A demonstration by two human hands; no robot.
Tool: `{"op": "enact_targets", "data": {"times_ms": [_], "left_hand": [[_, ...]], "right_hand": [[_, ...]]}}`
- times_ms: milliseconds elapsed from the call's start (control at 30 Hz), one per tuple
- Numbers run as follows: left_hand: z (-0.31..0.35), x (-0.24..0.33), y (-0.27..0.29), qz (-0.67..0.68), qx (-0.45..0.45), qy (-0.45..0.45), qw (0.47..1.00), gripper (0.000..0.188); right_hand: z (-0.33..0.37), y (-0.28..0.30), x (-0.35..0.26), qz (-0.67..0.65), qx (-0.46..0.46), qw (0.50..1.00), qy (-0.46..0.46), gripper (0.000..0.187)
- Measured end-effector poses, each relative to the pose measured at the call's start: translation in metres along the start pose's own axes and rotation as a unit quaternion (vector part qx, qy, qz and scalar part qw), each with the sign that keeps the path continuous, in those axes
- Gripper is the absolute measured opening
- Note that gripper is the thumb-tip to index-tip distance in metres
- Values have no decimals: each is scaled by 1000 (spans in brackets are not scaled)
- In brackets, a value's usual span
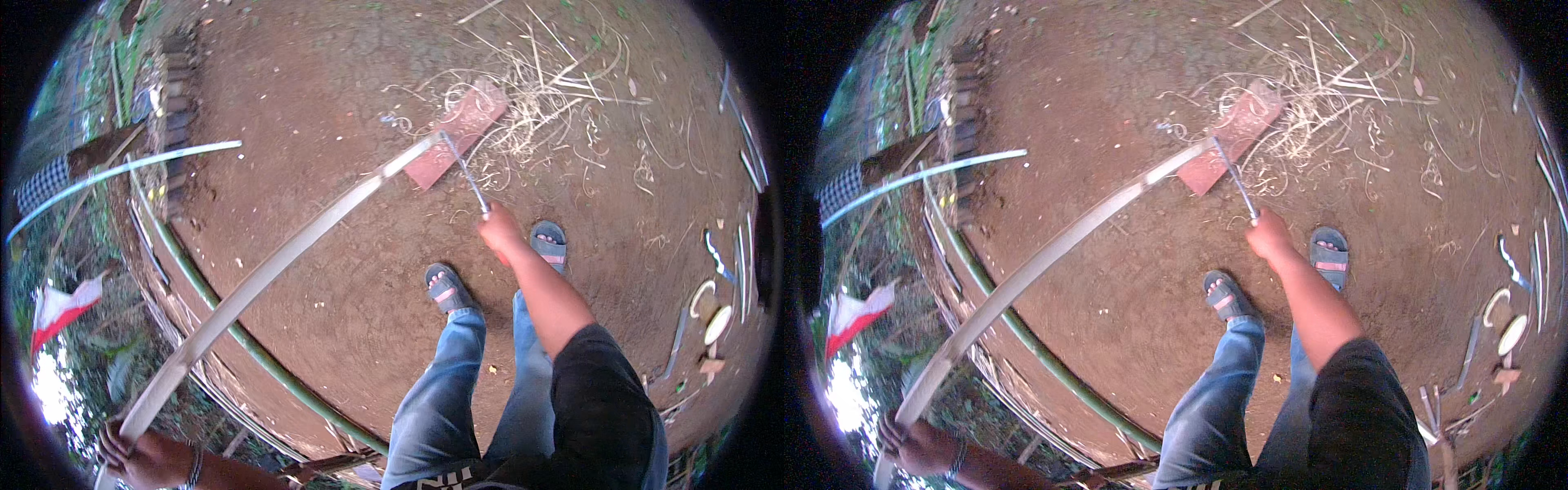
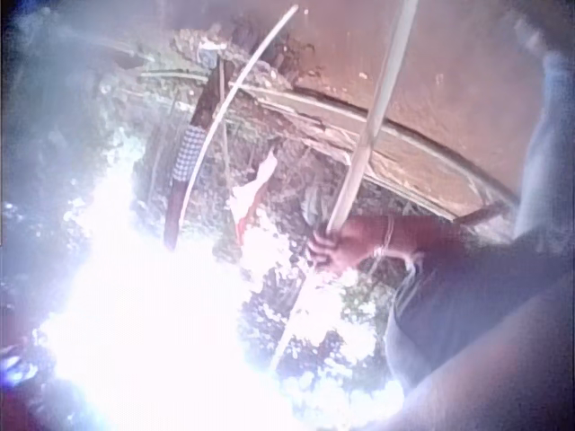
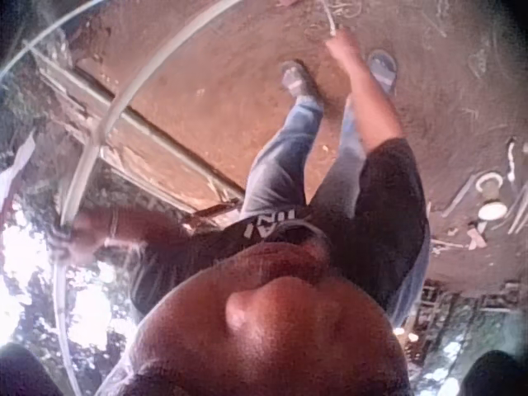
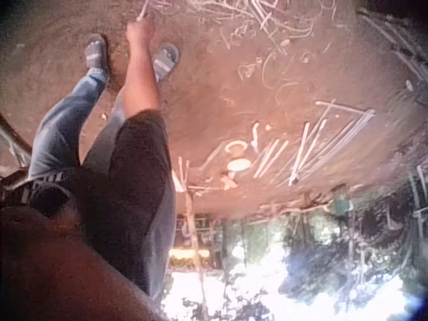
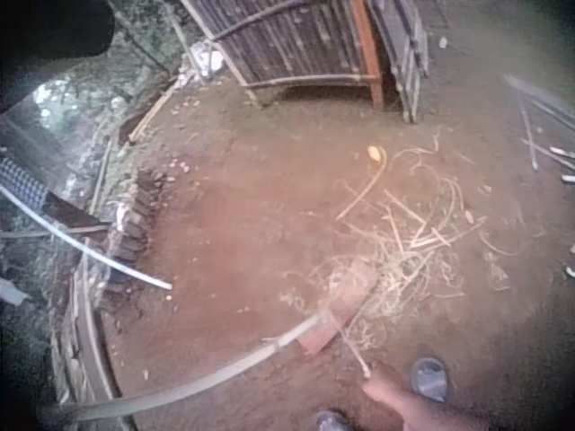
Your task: The person uses a knife to sharpen the end of a long bamboo pole into a point. They repeatedly scrape the bamboo against a sharpening stone on the ground to refine the tip. The person then gathers a bundle of wood shavings and carries them to a fire pit where another person is tending a fire.
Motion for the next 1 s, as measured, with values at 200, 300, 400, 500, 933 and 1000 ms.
{"op": "enact_targets", "data": {"times_ms": [200, 300, 400, 500, 933, 1000], "left_hand": [[18, 2, -74, 353, 8, 91, 931, 38], [21, 12, -91, 399, -40, 96, 911, 39], [30, 27, -108, 398, -57, 95, 911, 38], [44, 48, -120, 388, -47, 96, 915, 38], [93, 89, -114, 363, -44, 120, 923, 32], [98, 87, -114, 341, -24, 90, 936, 33]], "right_hand": [[145, 84, -73, -5, 11, 997, 74, 38], [204, 103, -111, -69, 6, 985, 160, 34], [244, 109, -138, -43, 4, 985, 168, 31], [300, 122, -191, -29, -30, 979, 200, 29], [352, 107, -198, 1, -42, 966, 255, 31], [376, 111, -214, -63, -21, 919, 389, 29]]}}
Point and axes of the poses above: each hand's wrist, its own z-axis away from the middle knuckle, its own y-axis out of the back of the hand, x = y × z, the point moved 2 cm from there along -z, towards the middle knuckle, and after that the axes turned 9 degrees about z, right-handed, at the moved point
